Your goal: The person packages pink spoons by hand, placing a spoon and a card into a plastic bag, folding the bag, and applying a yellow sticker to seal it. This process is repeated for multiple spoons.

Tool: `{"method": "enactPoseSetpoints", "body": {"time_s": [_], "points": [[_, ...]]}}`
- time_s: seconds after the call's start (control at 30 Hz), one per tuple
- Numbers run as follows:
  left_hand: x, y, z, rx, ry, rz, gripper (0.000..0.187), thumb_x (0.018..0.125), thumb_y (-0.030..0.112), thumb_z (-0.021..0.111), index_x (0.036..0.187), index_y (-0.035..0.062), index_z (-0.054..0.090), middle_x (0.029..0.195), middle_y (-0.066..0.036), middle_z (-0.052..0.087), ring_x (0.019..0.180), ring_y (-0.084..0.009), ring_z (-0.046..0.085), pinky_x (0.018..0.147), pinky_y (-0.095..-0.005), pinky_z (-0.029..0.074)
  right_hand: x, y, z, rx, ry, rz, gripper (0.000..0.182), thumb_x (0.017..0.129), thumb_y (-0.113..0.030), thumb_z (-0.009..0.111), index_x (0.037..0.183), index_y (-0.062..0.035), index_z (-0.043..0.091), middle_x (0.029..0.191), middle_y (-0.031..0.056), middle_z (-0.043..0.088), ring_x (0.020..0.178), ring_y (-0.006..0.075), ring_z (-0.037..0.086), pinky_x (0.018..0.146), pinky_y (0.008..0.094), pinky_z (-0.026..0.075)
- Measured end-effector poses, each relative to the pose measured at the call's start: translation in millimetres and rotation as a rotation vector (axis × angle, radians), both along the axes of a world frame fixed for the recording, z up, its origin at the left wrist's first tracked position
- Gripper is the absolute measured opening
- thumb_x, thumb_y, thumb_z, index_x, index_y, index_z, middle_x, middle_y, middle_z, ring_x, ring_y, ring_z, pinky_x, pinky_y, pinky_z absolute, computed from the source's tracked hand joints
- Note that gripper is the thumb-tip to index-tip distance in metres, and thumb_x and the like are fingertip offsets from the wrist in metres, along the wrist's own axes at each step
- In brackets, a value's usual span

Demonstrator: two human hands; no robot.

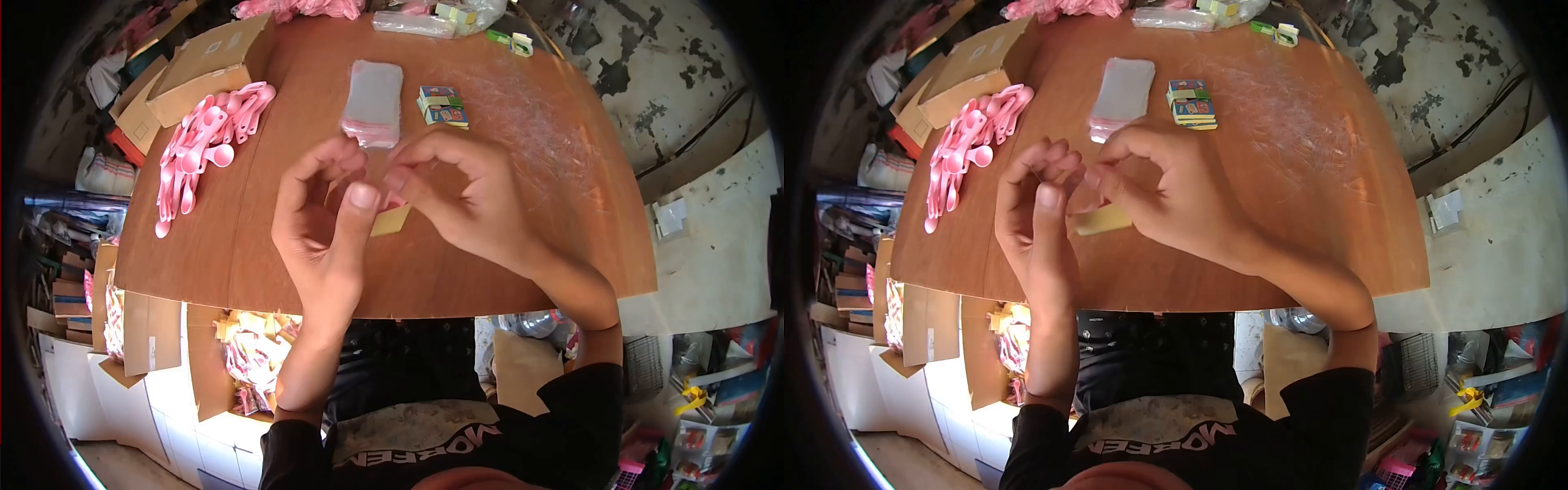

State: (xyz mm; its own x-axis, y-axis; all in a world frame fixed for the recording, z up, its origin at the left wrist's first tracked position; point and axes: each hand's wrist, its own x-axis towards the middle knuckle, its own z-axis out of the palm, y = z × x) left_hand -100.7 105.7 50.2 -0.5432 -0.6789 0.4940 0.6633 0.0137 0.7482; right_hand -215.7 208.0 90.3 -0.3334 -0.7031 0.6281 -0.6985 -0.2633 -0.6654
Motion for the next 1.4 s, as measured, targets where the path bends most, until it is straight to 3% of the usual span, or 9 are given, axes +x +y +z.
{"method": "enactPoseSetpoints", "body": {"time_s": [0.1,0.17,0.3,0.4,0.5,0.6,0.9,1.07,1.4], "points": [[6.8,-14.3,-2.2,-0.013,0.117,-0.049,0.06,0.082,0.016,0.073,0.131,0.0005,0.043,0.125,-0.013,0.05,0.113,-0.02,0.051,0.101,-0.0384,0.038,-6.1,4.1,14.5,-0.192,0.155,-0.072,0.009,0.081,-0.005,0.068,0.084,0.0028,0.065,0.081,0.0108,0.067,0.075,0.0164,0.065,0.07,0.0288,0.05],[7.9,-18.0,-7.9,-0.061,0.055,-0.043,0.072,0.076,0.017,0.078,0.134,0.0017,0.039,0.128,-0.014,0.049,0.117,-0.0229,0.05,0.104,-0.0404,0.035,-21.4,2.7,10.7,0.016,0.238,0.002,0.007,0.082,-0.004,0.068,0.085,0.0023,0.067,0.081,0.0101,0.067,0.07,0.0145,0.065,0.067,0.026,0.05],[-0.2,-19.6,-16.4,-0.5,-0.31,-0.04,0.077,0.071,0.008,0.081,0.135,0.0026,0.039,0.128,-0.014,0.051,0.124,-0.0237,0.048,0.101,-0.0404,0.04,-20.1,8.4,5.5,0.022,0.078,-0.013,0.008,0.082,-0.006,0.069,0.085,0.0018,0.069,0.081,0.0083,0.068,0.071,0.0115,0.065,0.067,0.0237,0.05],[-7.6,-5.7,-21.1,-0.315,-0.292,-0.212,0.062,0.077,-0.007,0.071,0.131,0.0003,0.043,0.107,-0.013,0.064,0.099,-0.0173,0.063,0.081,-0.0273,0.052,-21.5,16.1,0.6,0.081,-0.006,0.019,0.013,0.084,-0.008,0.069,0.092,0.0016,0.068,0.084,0.0082,0.068,0.075,0.0109,0.065,0.068,0.0242,0.05],[0.0,-1.1,-18.3,-0.179,-0.426,-0.32,0.057,0.078,-0.006,0.071,0.128,0.0,0.045,0.097,-0.012,0.067,0.089,-0.0138,0.064,0.075,-0.0259,0.052,-8.1,22.5,-1.8,0.045,-0.397,0.076,0.02,0.086,-0.011,0.068,0.1,0.003,0.065,0.09,0.0084,0.068,0.08,0.0109,0.064,0.07,0.0244,0.051],[-0.4,3.2,-21.5,-0.11,-0.419,-0.305,0.054,0.079,-0.005,0.071,0.127,-0.0009,0.046,0.089,-0.011,0.069,0.084,-0.0115,0.064,0.07,-0.025,0.052,-10.7,34.8,-13.1,0.185,-0.435,0.049,0.026,0.089,-0.014,0.066,0.106,0.0051,0.062,0.096,0.0094,0.067,0.084,0.0116,0.064,0.072,0.0244,0.052],[3.7,-6.1,-36.3,0.03,-0.265,-0.339,0.038,0.086,0.001,0.065,0.122,-0.0035,0.051,0.103,-0.013,0.067,0.09,-0.0152,0.064,0.079,-0.0268,0.052,-9.8,40.5,-37.2,0.275,-0.672,0.049,0.024,0.091,-0.012,0.062,0.107,0.0059,0.062,0.094,0.0102,0.068,0.086,0.0125,0.065,0.073,0.0242,0.052],[9.3,-19.1,-37.9,-0.027,-0.339,-0.217,0.014,0.09,0.005,0.062,0.1,-0.0054,0.064,0.089,-0.01,0.068,0.083,-0.0129,0.064,0.076,-0.0253,0.051,-6.2,34.6,-43.6,0.254,-0.722,0.08,0.023,0.091,-0.011,0.062,0.107,0.0055,0.062,0.099,0.011,0.067,0.086,0.0124,0.065,0.073,0.0249,0.053],[13.1,-28.6,-37.7,-0.167,-0.422,-0.121,0.017,0.087,0.004,0.066,0.102,-0.0041,0.067,0.089,-0.008,0.069,0.08,-0.0104,0.063,0.072,-0.0233,0.051,-7.4,31.0,-66.0,0.11,-0.719,0.069,0.019,0.089,-0.005,0.062,0.105,0.0057,0.063,0.1,0.0117,0.066,0.083,0.0133,0.064,0.072,0.0252,0.054]]}}
